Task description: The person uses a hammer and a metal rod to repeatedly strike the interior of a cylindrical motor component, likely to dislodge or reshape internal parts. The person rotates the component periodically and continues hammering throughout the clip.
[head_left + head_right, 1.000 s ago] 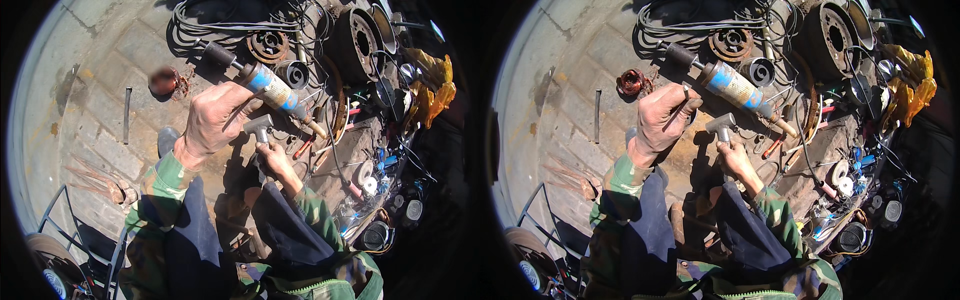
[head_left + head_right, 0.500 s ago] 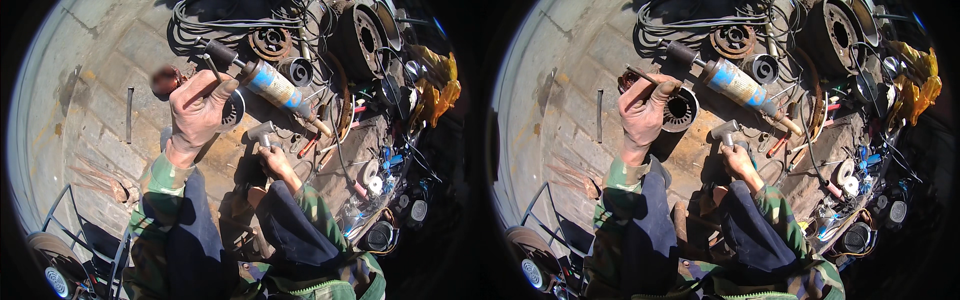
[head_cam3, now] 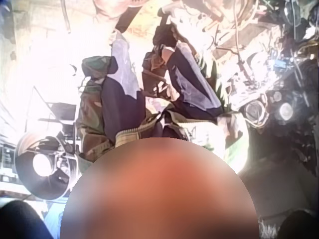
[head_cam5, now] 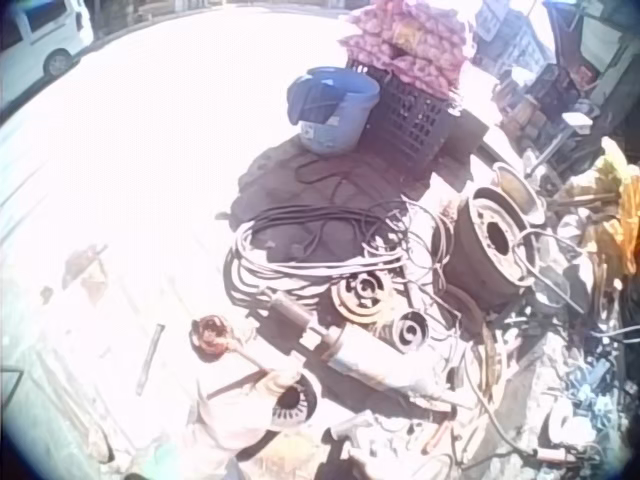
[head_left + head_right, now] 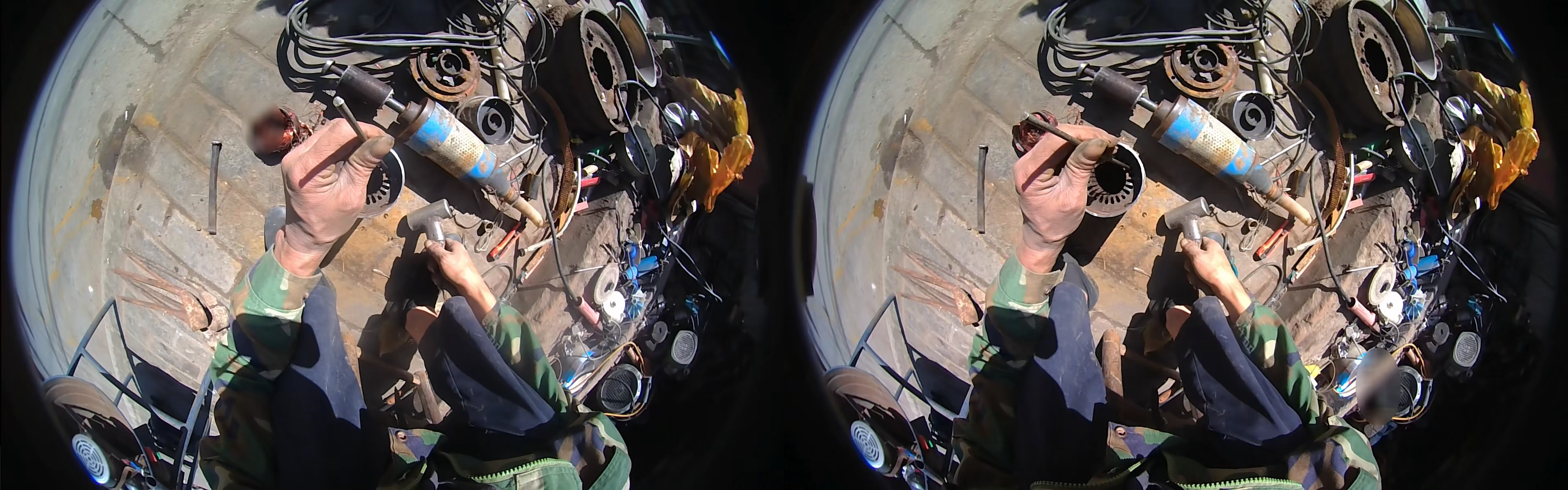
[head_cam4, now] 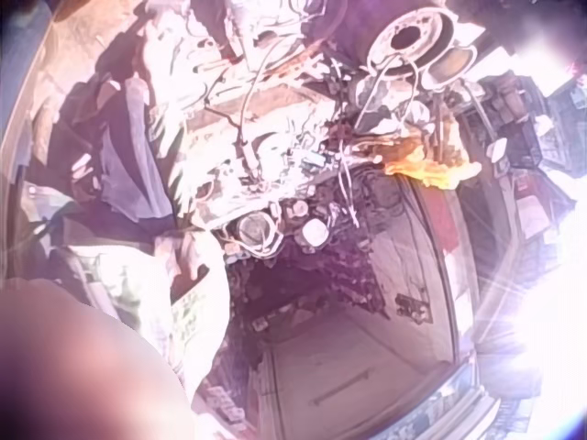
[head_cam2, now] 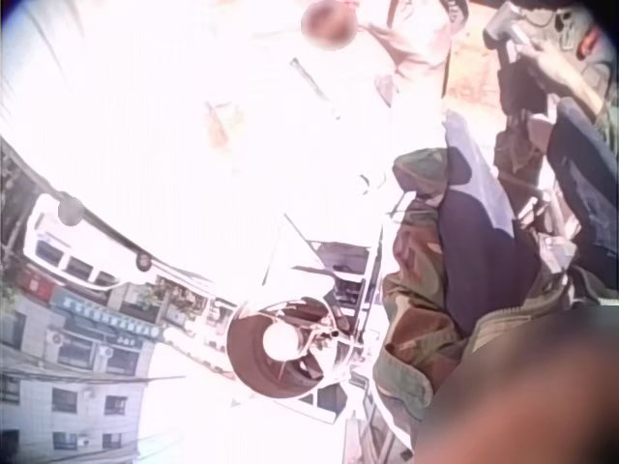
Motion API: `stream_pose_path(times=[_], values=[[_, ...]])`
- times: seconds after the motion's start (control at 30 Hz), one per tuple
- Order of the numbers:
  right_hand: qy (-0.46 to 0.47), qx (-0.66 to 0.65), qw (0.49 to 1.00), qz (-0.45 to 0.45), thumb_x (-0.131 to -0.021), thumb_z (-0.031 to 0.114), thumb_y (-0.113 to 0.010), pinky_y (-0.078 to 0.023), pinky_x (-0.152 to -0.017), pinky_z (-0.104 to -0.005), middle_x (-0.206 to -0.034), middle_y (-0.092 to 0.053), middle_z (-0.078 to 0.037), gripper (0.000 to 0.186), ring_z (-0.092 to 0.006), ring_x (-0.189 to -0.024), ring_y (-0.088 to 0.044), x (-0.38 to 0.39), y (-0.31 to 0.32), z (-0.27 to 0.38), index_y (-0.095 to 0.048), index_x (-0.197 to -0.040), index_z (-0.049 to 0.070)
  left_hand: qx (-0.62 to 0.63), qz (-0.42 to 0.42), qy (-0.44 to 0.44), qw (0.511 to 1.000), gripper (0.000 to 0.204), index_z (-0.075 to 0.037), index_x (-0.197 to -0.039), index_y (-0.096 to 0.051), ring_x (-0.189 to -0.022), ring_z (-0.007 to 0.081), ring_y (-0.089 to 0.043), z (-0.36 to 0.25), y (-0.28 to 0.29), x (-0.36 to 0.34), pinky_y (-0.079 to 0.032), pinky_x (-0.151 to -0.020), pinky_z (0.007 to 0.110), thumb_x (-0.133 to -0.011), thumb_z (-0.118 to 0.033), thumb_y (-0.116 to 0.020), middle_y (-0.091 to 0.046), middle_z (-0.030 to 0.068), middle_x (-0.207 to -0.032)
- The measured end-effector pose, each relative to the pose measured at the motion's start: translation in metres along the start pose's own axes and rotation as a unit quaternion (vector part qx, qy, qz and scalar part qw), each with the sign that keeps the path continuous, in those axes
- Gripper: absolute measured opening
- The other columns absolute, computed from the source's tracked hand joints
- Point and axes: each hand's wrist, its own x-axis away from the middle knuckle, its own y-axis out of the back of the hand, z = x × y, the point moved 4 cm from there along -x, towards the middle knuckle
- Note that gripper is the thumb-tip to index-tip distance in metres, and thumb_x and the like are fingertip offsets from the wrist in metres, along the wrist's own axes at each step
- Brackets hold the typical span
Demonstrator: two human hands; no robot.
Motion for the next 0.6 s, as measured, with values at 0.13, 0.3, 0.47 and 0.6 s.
stream_pose_path(times=[0.13,0.3,0.47,0.6], values=[[0.008,0.025,1.0,-0.011,-0.111,0.039,-0.068,-0.046,-0.048,-0.0362,-0.074,-0.063,-0.005,0.037,-0.0175,-0.052,-0.057,-0.002,0.003,-0.001,-0.064,-0.099,0.004,0.007,-0.006,-0.016,1.0,0.021,0.0,-0.102,-0.077,-0.074,0.0171,-0.065,0.0,0.0,0.001,-0.053,-0.067,0.033,-0.103,-0.02,-0.084,-0.072,0.0065,-0.085],[0.011,0.037,0.999,-0.008,-0.112,0.04,-0.068,-0.045,-0.046,-0.0372,-0.068,-0.058,-0.003,0.037,-0.0178,-0.051,-0.057,-0.007,0.009,-0.005,-0.061,-0.097,0.008,-0.024,0.017,-0.042,0.999,0.016,0.001,-0.104,-0.077,-0.08,0.0141,-0.071,-0.001,0.001,-0.001,-0.056,-0.07,0.03,-0.104,-0.014,-0.082,-0.077,0.0071,-0.092],[0.053,0.025,0.998,0.028,-0.113,0.041,-0.069,-0.042,-0.045,-0.0338,-0.066,-0.056,-0.001,0.035,-0.0156,-0.049,-0.053,-0.026,0.021,-0.017,-0.061,-0.095,0.011,-0.096,0.013,-0.108,0.989,0.014,-0.004,-0.1,-0.073,-0.073,0.0264,-0.072,0.004,-0.011,0.001,-0.056,-0.066,0.037,-0.096,-0.012,-0.084,-0.074,0.011,-0.09],[0.052,0.033,0.998,0.027,-0.113,0.041,-0.069,-0.042,-0.046,-0.0324,-0.067,-0.058,0.0,0.036,-0.0146,-0.049,-0.052,-0.041,0.03,-0.028,-0.064,-0.096,0.01,-0.129,0.081,-0.143,0.978,0.021,-0.01,-0.096,-0.071,-0.103,0.0326,-0.073,0.017,-0.021,0.016,-0.053,-0.099,0.051,-0.082,-0.019,-0.085,-0.076,0.0068,-0.095]])
